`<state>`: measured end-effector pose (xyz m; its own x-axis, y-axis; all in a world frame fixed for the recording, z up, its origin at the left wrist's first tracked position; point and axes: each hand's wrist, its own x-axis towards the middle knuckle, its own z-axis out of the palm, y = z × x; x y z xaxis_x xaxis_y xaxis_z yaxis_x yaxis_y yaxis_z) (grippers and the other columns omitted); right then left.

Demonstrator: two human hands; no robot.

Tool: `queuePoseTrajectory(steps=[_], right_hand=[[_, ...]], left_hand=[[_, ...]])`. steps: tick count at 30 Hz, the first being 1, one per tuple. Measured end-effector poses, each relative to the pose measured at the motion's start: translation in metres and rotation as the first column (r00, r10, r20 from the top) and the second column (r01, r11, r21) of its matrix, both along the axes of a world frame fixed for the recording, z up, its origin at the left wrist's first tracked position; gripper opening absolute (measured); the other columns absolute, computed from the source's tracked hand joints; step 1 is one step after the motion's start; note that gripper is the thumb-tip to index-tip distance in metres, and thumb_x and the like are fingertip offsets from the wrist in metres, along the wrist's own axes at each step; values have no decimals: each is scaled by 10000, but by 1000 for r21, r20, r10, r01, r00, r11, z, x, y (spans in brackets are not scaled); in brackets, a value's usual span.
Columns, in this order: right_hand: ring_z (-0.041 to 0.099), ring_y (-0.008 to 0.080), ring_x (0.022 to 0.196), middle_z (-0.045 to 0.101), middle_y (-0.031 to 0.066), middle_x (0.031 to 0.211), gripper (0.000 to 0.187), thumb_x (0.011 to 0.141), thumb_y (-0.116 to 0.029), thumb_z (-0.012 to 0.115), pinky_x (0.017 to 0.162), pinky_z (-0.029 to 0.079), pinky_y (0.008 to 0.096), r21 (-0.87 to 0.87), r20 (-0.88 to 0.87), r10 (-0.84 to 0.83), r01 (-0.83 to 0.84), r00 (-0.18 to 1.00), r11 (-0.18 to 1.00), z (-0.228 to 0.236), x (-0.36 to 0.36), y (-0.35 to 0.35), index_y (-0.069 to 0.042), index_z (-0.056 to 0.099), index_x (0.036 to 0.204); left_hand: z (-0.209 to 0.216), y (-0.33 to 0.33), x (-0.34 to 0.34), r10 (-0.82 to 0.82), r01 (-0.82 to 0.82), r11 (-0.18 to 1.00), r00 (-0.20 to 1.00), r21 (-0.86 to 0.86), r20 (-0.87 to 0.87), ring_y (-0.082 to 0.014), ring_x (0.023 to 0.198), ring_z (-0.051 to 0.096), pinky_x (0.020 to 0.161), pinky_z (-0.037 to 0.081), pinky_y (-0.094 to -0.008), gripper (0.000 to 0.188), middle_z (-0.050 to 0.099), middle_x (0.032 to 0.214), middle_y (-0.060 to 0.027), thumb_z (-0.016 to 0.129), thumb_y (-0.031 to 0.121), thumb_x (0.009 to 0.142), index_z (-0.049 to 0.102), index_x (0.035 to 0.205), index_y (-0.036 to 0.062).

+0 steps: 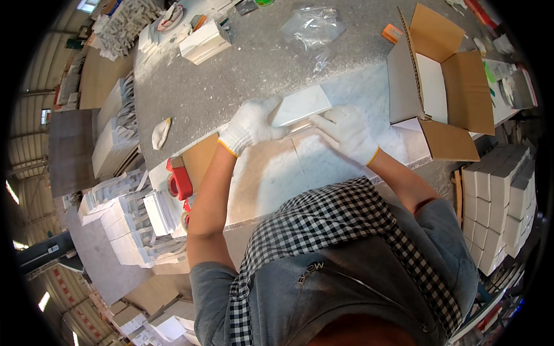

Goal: The person wraps small white rectangular items in clear plastic film on a worktable, then places them into a cardboard box. The person repeats this process for multiple items, handling them one at a time.

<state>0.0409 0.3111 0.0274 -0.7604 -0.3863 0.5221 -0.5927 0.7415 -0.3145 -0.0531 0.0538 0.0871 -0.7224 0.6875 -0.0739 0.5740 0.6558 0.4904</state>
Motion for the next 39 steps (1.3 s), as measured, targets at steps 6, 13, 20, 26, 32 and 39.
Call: queuePoseTrajectory(steps=[6,13,20,26,32,39], right_hand=[[647,266,848,692,20,934,204,858,-218,725,757,506,416,108,85,-168,159,982,981,4,4,6,-144,750,1047],[623,285,1095,721,78,1127,262,878,-285,712,967,467,458,-303,529,-232,437,816,847,4,29,14,-149,777,1093],[562,298,1279,682,120,1267,272,862,-310,744,1048,450,436,-73,108,-156,164,982,984,20,-6,-1,-50,782,932],[618,296,1194,700,86,1216,288,871,-316,729,1028,472,429,-57,249,-132,150,959,987,14,14,37,-42,768,950],[595,301,1245,675,103,1285,411,924,-343,665,1053,476,400,-225,356,-144,234,923,946,13,16,18,-119,690,1267],[545,298,1343,586,163,1452,522,991,-328,603,1113,436,376,-409,548,-67,338,834,848,6,-7,6,-82,563,1450]], left_hand=[[-9,-5,9,-24,23,1000,992,-10,-124,-426,957,657,863,535,-474,717,683,1047,-233,809,424,696,625,1302,87],[-13,-3,22,45,-55,987,996,-148,-72,-425,1238,581,1073,463,-476,880,589,1400,-236,871,474,688,579,1446,135],[-18,-4,23,72,-78,986,996,-150,-46,-434,1330,525,1119,443,-468,963,539,1467,-248,893,478,653,541,1488,152],[-29,-8,28,93,-105,988,990,-113,-109,-431,1349,508,1131,436,-460,949,520,1487,-248,885,468,678,526,1501,161],[-30,-8,30,109,-116,987,992,-111,-67,-433,1378,467,1152,408,-445,873,491,1510,-245,858,426,736,524,1492,147],[-18,6,40,202,-209,971,977,-113,-76,-374,1356,509,1130,437,-430,916,537,1476,-209,890,372,699,518,1503,139]])
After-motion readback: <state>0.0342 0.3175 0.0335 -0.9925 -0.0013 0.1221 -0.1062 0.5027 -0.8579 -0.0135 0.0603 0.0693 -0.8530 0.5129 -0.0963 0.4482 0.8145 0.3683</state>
